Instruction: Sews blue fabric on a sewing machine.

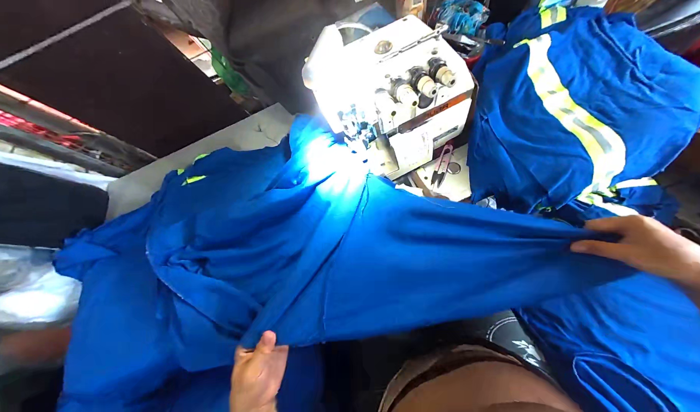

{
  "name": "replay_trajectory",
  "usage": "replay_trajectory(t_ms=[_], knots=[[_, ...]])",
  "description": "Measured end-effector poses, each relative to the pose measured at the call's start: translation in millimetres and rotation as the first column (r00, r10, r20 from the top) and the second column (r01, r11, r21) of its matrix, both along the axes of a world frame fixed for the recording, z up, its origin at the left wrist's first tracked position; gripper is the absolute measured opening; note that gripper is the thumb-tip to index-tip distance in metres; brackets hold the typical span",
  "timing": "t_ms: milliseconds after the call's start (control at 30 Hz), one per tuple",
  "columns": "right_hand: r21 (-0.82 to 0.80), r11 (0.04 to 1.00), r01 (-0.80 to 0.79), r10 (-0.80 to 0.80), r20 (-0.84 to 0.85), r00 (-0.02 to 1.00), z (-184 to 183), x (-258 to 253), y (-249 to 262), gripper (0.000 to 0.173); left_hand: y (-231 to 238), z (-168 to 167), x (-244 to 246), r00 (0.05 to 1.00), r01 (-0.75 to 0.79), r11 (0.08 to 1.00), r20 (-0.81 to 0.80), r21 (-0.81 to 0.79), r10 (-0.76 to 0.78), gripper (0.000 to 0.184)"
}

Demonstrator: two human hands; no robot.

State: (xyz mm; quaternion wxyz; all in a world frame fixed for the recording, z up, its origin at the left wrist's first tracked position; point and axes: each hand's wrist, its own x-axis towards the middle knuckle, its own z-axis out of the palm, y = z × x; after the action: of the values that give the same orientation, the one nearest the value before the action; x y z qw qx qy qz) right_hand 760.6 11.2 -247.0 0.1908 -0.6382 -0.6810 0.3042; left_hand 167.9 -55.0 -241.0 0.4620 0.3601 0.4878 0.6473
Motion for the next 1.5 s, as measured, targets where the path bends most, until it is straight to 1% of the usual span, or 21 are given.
replay_trajectory(t_ms=[67, 133, 167, 200, 233, 267, 367, 433, 500, 567, 633, 733, 867, 933, 1033, 1100, 1167, 1233, 1300, 1400, 1500], knots=[[-0.121, 0.992, 0.026, -0.011, 0.128, 0.992, -9.2, -5.3, -4.1, 0.034, 10.1, 16.0, 3.7, 0.997, -0.074, 0.995, -0.02, 0.066, 0.075, 0.028], [-0.315, 0.939, 0.137, -0.014, 0.364, 0.931, -12.0, -33.5, 5.9, 0.027, 25.3, 16.9, 9.8, 0.987, -0.135, 0.988, 0.094, 0.068, 0.129, 0.016], [-0.294, 0.934, 0.203, -0.054, 0.444, 0.894, -10.6, -51.8, 10.9, 0.024, 32.6, 15.8, 13.3, 0.975, -0.161, 0.986, 0.159, 0.039, 0.153, 0.024], [-0.185, 0.956, 0.228, -0.126, 0.443, 0.888, -5.9, -68.6, 16.2, 0.022, 39.3, 14.9, 17.6, 0.965, -0.179, 0.984, 0.198, 0.008, 0.173, 0.031], [-0.043, 0.975, 0.217, -0.188, 0.357, 0.915, 2.3, -84.5, 23.6, 0.022, 44.8, 13.6, 23.1, 0.957, -0.199, 0.98, 0.217, -0.004, 0.195, 0.03], [0.077, 0.982, 0.175, -0.188, 0.227, 0.955, 13.4, -101.5, 32.4, 0.022, 47.6, 12.2, 29.3, 0.965, -0.204, 0.979, 0.165, -0.008, 0.202, 0.026], [0.321, 0.946, 0.041, 0.006, -0.146, 0.989, 43.9, -168.0, 63.7, 0.023, 52.8, 9.8, 44.5, 0.972, -0.213, 0.977, -0.091, 0.032, 0.215, 0.077], [0.35, 0.936, -0.044, 0.145, -0.266, 0.953, 51.8, -209.7, 92.6, 0.025, 56.9, 9.0, 50.0, 0.946, -0.245, 0.966, -0.2, 0.083, 0.257, 0.097], [0.239, 0.964, -0.119, 0.201, -0.359, 0.911, 49.3, -238.2, 120.4, 0.035, 56.9, 10.7, 53.5, 0.925, -0.304, 0.948, -0.207, 0.097, 0.318, 0.094], [0.193, 0.972, -0.133, 0.21, -0.462, 0.862, 41.8, -252.9, 135.2, 0.042, 53.0, 14.5, 53.7, 0.916, -0.328, 0.941, -0.215, 0.08, 0.338, 0.089], [0.234, 0.971, -0.042, 0.156, -0.492, 0.857, 43.6, -256.7, 136.4, 0.027, 47.7, 15.4, 48.9, 0.915, -0.32, 0.945, -0.237, 0.066, 0.326, 0.086], [0.279, 0.96, 0.032, 0.107, -0.469, 0.876, 53.2, -256.3, 125.6, 0.01, 43.3, 15.3, 47.4, 0.925, -0.283, 0.958, -0.25, 0.043, 0.285, 0.074], [0.272, 0.96, 0.061, 0.047, -0.375, 0.926, 47.1, -265.5, 120.1, 0.03, 49.8, 14.3, 51.1, 0.92, -0.241, 0.97, -0.311, 0.028, 0.237, 0.055], [0.289, 0.953, 0.092, 0.021, -0.367, 0.93, 46.2, -269.4, 118.7, 0.022, 53.5, 14.9, 52.0, 0.924, -0.243, 0.97, -0.302, 0.016, 0.237, 0.053], [0.504, 0.862, 0.051, 0.1, -0.268, 0.958, 57.7, -277.9, 103.8, 0.013, 55.7, 13.8, 51.1, 0.935, -0.246, 0.969, -0.265, -0.012, 0.234, 0.054], [0.554, 0.832, -0.033, 0.161, -0.185, 0.97, 64.8, -288.9, 88.9, 0.015, 55.4, 11.8, 51.0, 0.935, -0.263, 0.964, -0.259, -0.044, 0.243, 0.057], [0.506, 0.861, -0.055, 0.198, -0.233, 0.952, 60.4, -298.3, 80.0, 0.017, 57.5, 11.0, 51.3, 0.938, -0.282, 0.956, -0.232, -0.077, 0.258, 0.059], [0.299, 0.953, -0.058, 0.174, -0.376, 0.91, 52.9, -294.6, 81.9, 0.02, 60.3, 10.1, 51.9, 0.943, -0.289, 0.953, -0.203, -0.095, 0.265, 0.061], [0.153, 0.988, -0.02, 0.085, -0.435, 0.896, 39.6, -285.0, 90.4, 0.019, 61.6, 10.4, 51.5, 0.946, -0.284, 0.953, -0.192, -0.108, 0.261, 0.061], [0.105, 0.994, 0.037, 0.018, -0.478, 0.878, 26.7, -273.3, 107.5, 0.018, 61.7, 8.8, 50.6, 0.946, -0.282, 0.952, -0.198, -0.119, 0.255, 0.063], [0.059, 0.998, -0.019, 0.046, -0.5, 0.865, 32.6, -268.1, 124.1, 0.024, 63.3, 10.2, 52.6, 0.945, -0.283, 0.951, -0.208, -0.128, 0.253, 0.064]])
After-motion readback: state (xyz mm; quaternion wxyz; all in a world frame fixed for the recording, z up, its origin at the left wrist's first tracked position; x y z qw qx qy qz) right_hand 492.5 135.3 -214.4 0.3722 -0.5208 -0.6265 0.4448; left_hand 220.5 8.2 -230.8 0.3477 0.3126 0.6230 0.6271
